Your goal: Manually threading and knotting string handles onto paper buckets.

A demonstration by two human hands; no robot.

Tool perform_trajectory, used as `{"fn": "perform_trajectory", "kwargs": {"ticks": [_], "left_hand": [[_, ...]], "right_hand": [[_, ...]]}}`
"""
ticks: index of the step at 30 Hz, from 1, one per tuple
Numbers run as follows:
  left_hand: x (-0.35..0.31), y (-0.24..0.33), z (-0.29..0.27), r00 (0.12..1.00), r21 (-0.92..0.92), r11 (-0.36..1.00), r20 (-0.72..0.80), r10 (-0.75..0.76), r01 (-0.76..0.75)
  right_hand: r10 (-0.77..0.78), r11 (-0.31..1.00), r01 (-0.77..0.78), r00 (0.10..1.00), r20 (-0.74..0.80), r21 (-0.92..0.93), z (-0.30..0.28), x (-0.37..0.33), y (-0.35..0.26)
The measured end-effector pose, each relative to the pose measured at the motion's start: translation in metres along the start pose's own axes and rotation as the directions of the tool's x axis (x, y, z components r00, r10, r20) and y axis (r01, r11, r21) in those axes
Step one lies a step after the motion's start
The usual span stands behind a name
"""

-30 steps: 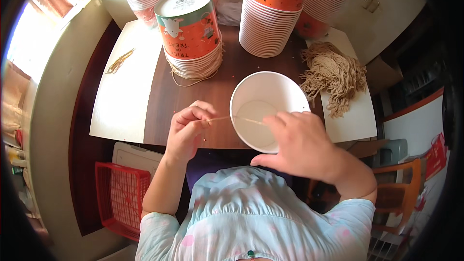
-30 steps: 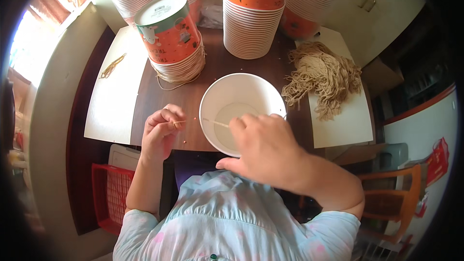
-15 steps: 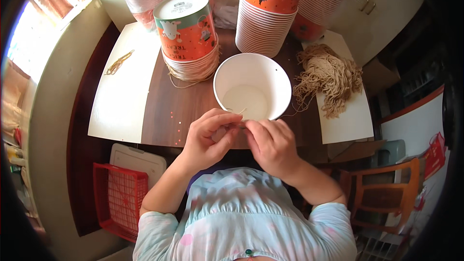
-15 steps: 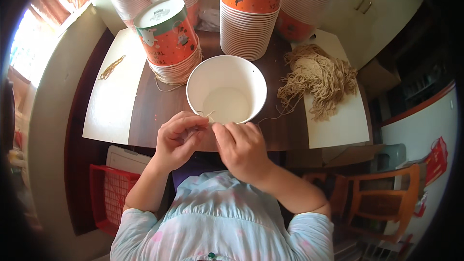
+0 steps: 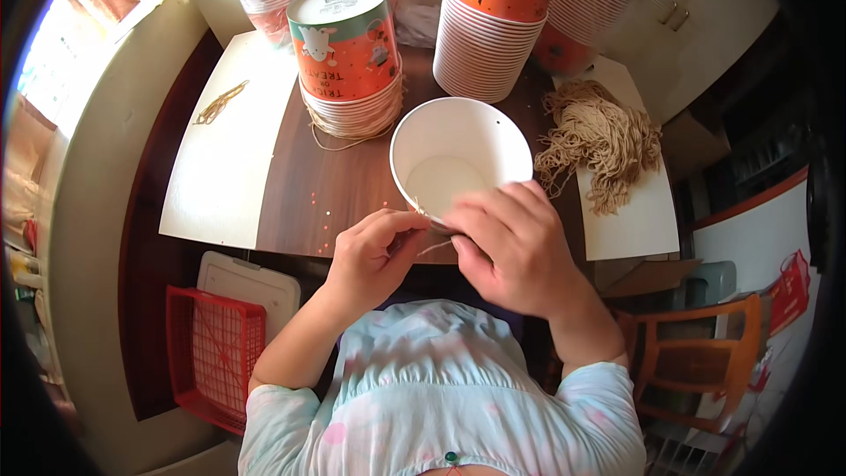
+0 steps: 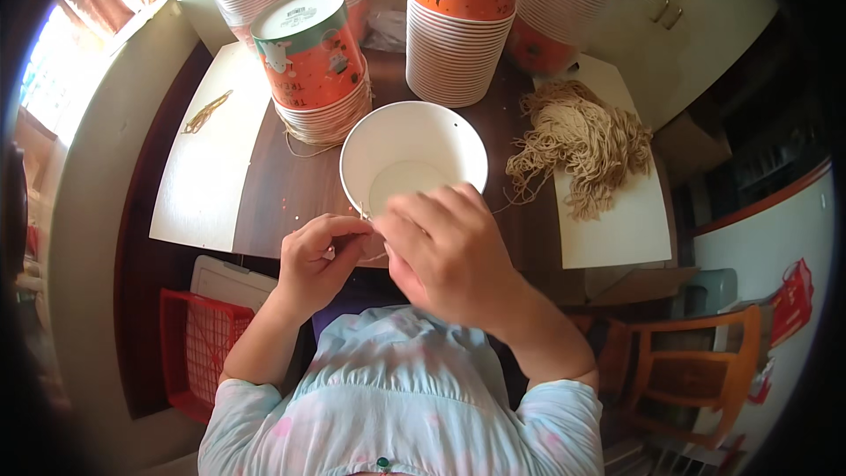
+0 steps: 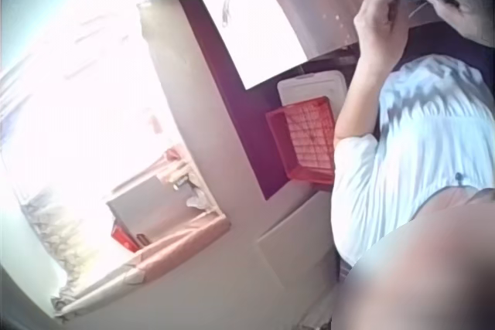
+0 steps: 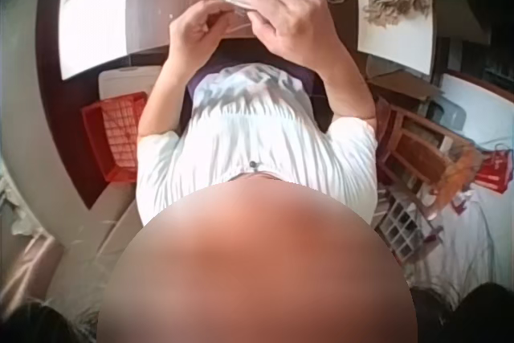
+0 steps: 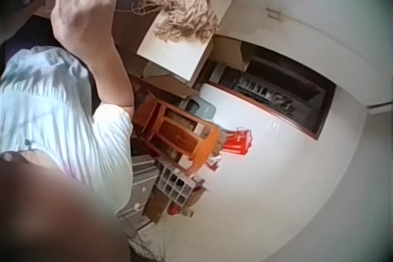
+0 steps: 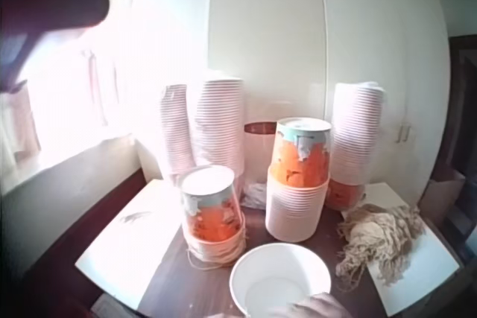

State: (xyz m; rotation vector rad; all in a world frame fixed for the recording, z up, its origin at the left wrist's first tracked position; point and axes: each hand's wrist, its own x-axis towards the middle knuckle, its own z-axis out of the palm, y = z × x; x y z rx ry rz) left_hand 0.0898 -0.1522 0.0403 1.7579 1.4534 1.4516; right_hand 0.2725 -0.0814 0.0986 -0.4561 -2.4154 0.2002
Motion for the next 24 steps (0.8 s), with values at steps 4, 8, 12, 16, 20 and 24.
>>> {"fn": "perform_trajectory", "kwargs": {"ticks": [4,8,12,16,20,24], "left_hand": [[0.000,0.005,0.000,0.990,0.122,0.983,0.007,0.141,-0.141],[-0.002,0.002,-0.003,0.982,0.197,0.962,0.002,0.191,-0.188],[-0.004,-0.002,-0.002,0.965,0.240,0.944,-0.072,0.252,-0.228],[-0.009,-0.005,0.005,0.934,0.354,0.903,-0.168,0.316,-0.242],[-0.021,-0.006,0.014,0.928,0.414,0.882,-0.182,0.324,-0.226],[-0.031,-0.001,0.027,0.922,-0.328,0.909,-0.197,-0.333,0.258]], "right_hand": [[-0.143,0.981,0.123,0.981,0.133,0.148,0.022,0.021,0.027],[-0.191,0.970,0.142,0.948,0.255,0.198,0.029,0.019,0.039],[-0.240,0.962,0.233,0.970,-0.037,-0.144,0.024,0.009,0.015],[-0.182,0.961,0.149,0.975,-0.125,-0.234,0.038,-0.021,-0.010],[0.047,0.995,-0.065,0.976,-0.210,-0.075,0.066,-0.048,-0.024],[0.255,0.966,-0.252,0.919,-0.299,0.050,0.088,-0.050,-0.017]]}}
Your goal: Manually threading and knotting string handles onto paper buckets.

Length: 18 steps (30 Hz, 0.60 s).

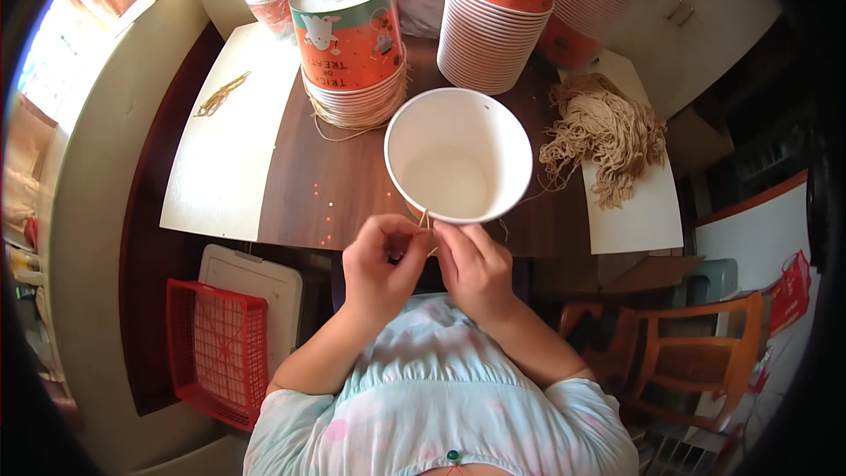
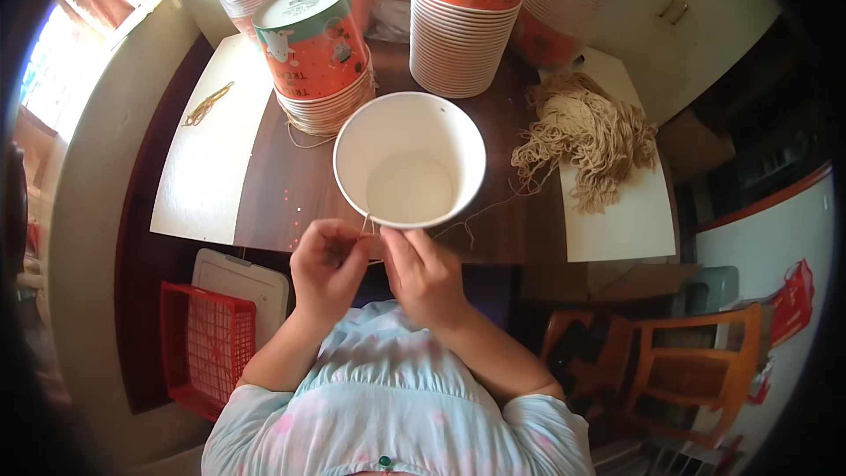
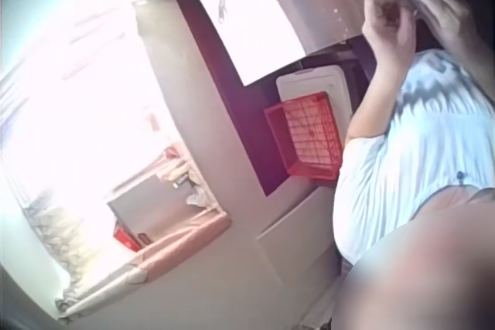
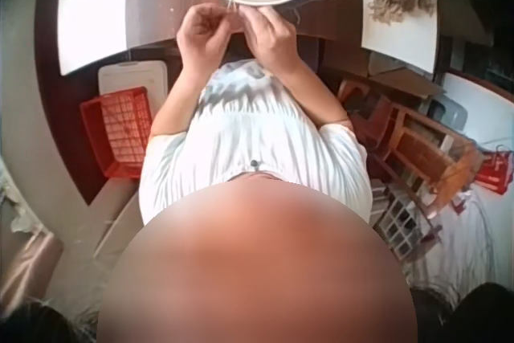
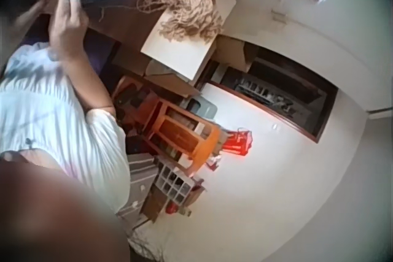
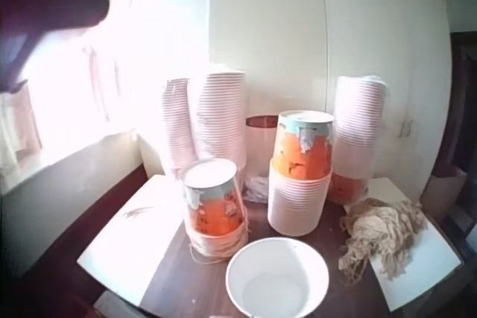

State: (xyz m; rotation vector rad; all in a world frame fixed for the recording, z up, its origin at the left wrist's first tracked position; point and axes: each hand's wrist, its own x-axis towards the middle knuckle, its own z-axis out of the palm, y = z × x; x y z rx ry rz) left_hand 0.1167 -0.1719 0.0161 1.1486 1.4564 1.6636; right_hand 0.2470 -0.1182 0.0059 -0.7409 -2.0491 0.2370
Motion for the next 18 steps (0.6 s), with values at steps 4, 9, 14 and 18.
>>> {"fn": "perform_trajectory", "kwargs": {"ticks": [4,9,14,18], "left_hand": [[0.010,0.002,-0.001,0.984,-0.387,0.905,0.058,-0.166,0.175],[0.012,-0.011,-0.012,0.982,-0.453,0.872,0.053,-0.182,0.186],[0.012,-0.001,-0.015,0.989,-0.387,0.911,0.034,-0.141,0.143],[0.008,0.004,-0.016,0.997,-0.186,0.979,0.005,-0.083,0.082]], "right_hand": [[0.278,0.922,-0.286,0.958,0.067,0.261,0.015,0.011,0.003],[0.425,0.419,-0.609,0.787,0.447,0.673,0.019,0.010,0.000],[0.473,-0.114,-0.635,0.642,0.604,0.764,0.020,0.012,-0.009],[0.472,-0.296,-0.674,0.512,0.717,0.677,0.022,0.012,0.000]]}}
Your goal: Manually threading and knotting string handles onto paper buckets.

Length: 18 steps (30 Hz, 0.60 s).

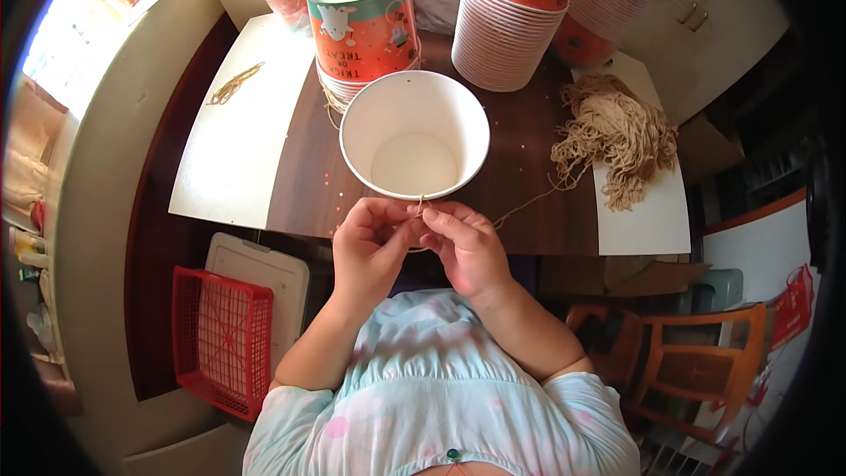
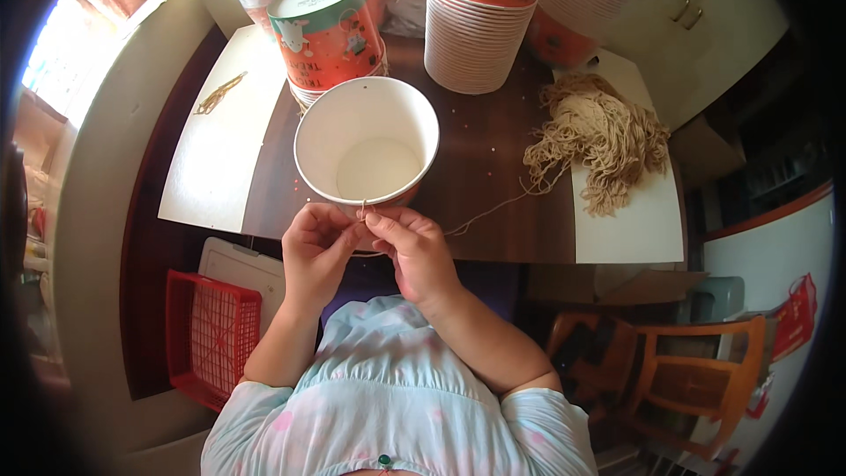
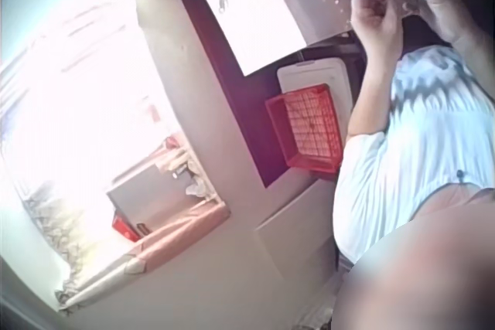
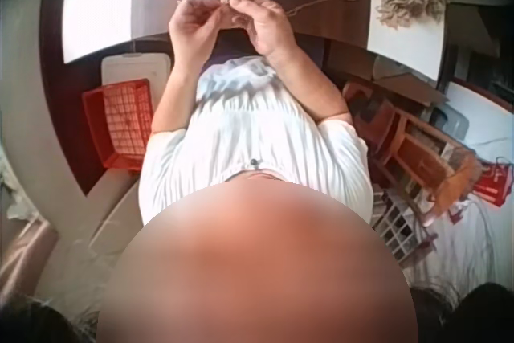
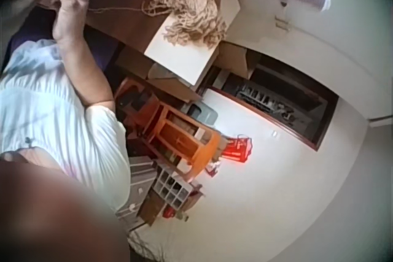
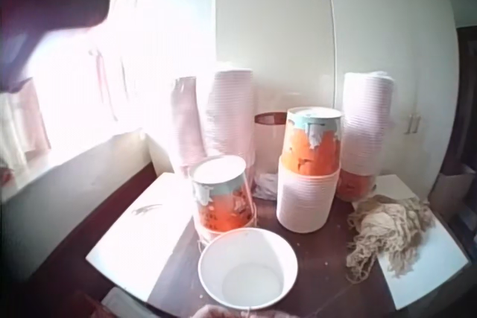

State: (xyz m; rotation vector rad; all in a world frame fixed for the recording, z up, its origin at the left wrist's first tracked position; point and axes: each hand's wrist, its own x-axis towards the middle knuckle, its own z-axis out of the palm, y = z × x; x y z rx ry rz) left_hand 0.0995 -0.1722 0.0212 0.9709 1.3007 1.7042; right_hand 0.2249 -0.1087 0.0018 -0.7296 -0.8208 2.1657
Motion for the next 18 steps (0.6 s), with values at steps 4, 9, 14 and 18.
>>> {"fn": "perform_trajectory", "kwargs": {"ticks": [4,9,14,18], "left_hand": [[-0.004,-0.008,0.000,0.998,0.213,0.975,-0.004,0.068,-0.065],[-0.001,-0.005,0.003,0.920,0.509,0.784,0.044,0.389,-0.356],[-0.003,-0.011,0.006,0.911,0.490,0.786,0.043,0.410,-0.377],[-0.005,-0.008,0.006,0.916,0.557,0.754,0.029,0.400,-0.348]], "right_hand": [[0.091,0.976,-0.105,0.993,0.080,0.189,-0.001,0.001,-0.002],[0.187,0.931,-0.215,0.975,0.120,0.294,-0.007,0.004,0.000],[0.098,0.958,-0.110,0.993,0.060,0.264,-0.001,0.003,0.009],[0.069,0.962,-0.073,0.997,0.025,0.264,-0.001,0.001,0.013]]}}
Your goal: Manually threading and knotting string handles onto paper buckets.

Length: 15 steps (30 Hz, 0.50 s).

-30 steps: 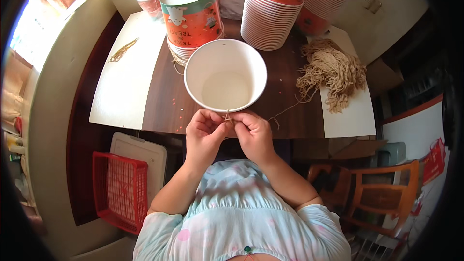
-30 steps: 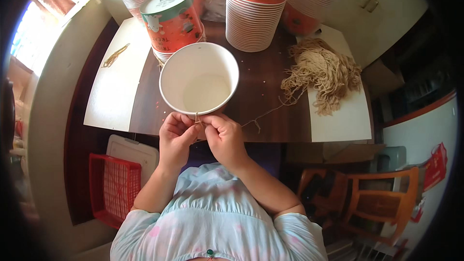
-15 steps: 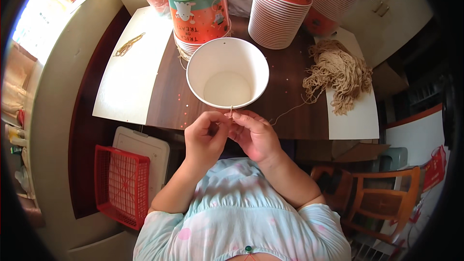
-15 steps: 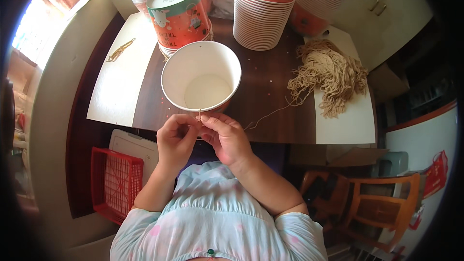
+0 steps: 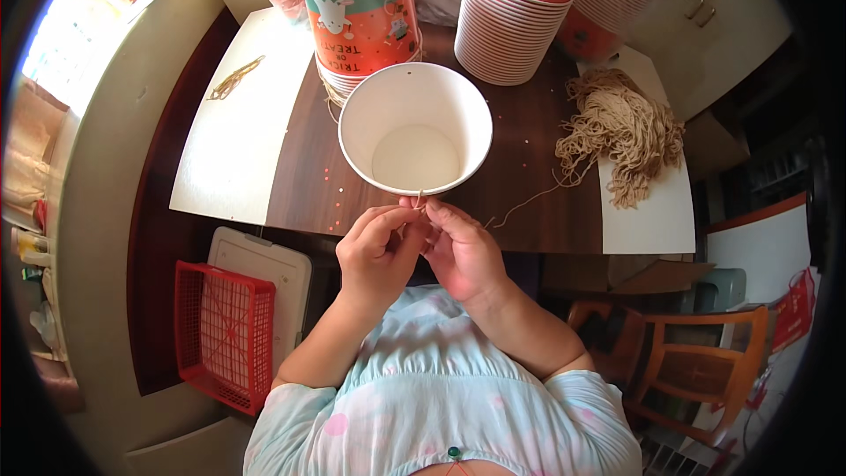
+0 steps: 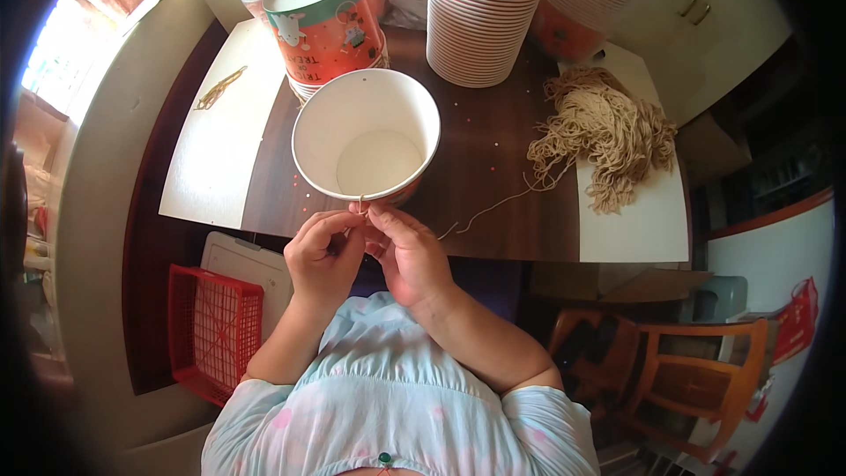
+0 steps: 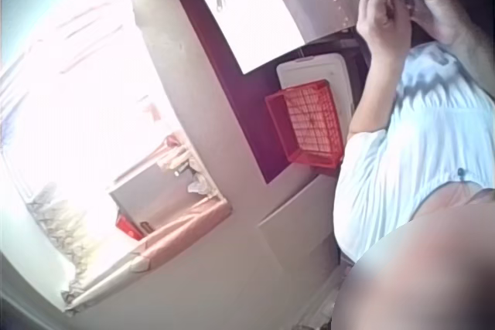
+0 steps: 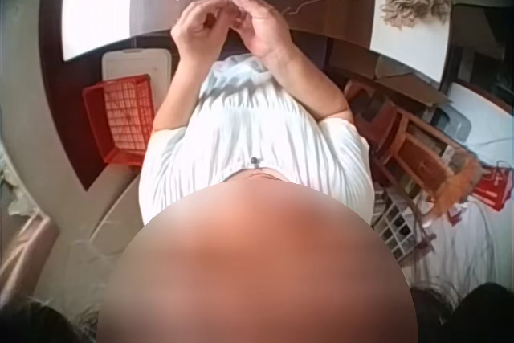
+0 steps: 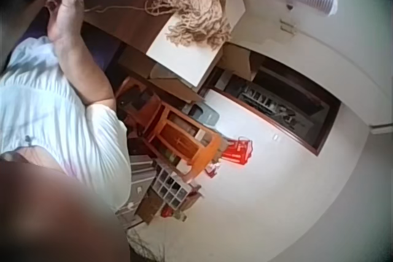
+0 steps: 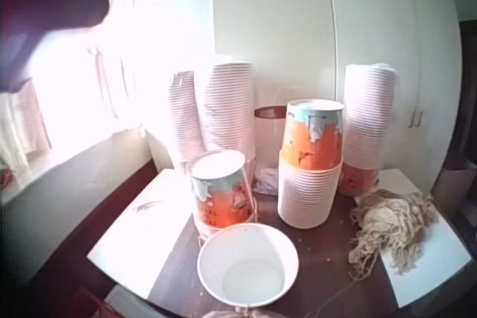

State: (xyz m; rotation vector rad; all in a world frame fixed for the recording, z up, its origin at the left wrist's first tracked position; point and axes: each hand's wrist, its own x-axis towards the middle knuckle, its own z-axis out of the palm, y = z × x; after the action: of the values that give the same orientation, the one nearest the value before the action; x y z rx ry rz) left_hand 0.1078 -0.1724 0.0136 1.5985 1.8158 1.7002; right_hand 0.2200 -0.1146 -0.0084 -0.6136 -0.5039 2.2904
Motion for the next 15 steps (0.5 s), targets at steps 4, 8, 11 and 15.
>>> {"fn": "perform_trajectory", "kwargs": {"ticks": [4,8,11,15], "left_hand": [[0.001,-0.001,0.003,0.999,-0.006,0.999,-0.022,0.040,-0.040],[0.003,0.001,0.006,0.997,0.053,0.996,-0.038,0.067,-0.065],[0.004,-0.002,0.010,0.994,0.070,0.993,-0.063,0.094,-0.090],[0.005,-0.004,0.012,0.999,0.045,0.999,-0.031,0.027,-0.026]], "right_hand": [[0.001,1.000,-0.001,1.000,-0.006,-0.003,0.003,-0.001,-0.003],[-0.025,1.000,0.025,1.000,0.008,-0.009,0.007,-0.004,0.001],[-0.019,1.000,0.019,1.000,0.005,0.007,0.006,-0.003,0.003],[-0.016,0.999,0.018,0.998,-0.059,0.035,0.008,-0.002,0.004]]}}
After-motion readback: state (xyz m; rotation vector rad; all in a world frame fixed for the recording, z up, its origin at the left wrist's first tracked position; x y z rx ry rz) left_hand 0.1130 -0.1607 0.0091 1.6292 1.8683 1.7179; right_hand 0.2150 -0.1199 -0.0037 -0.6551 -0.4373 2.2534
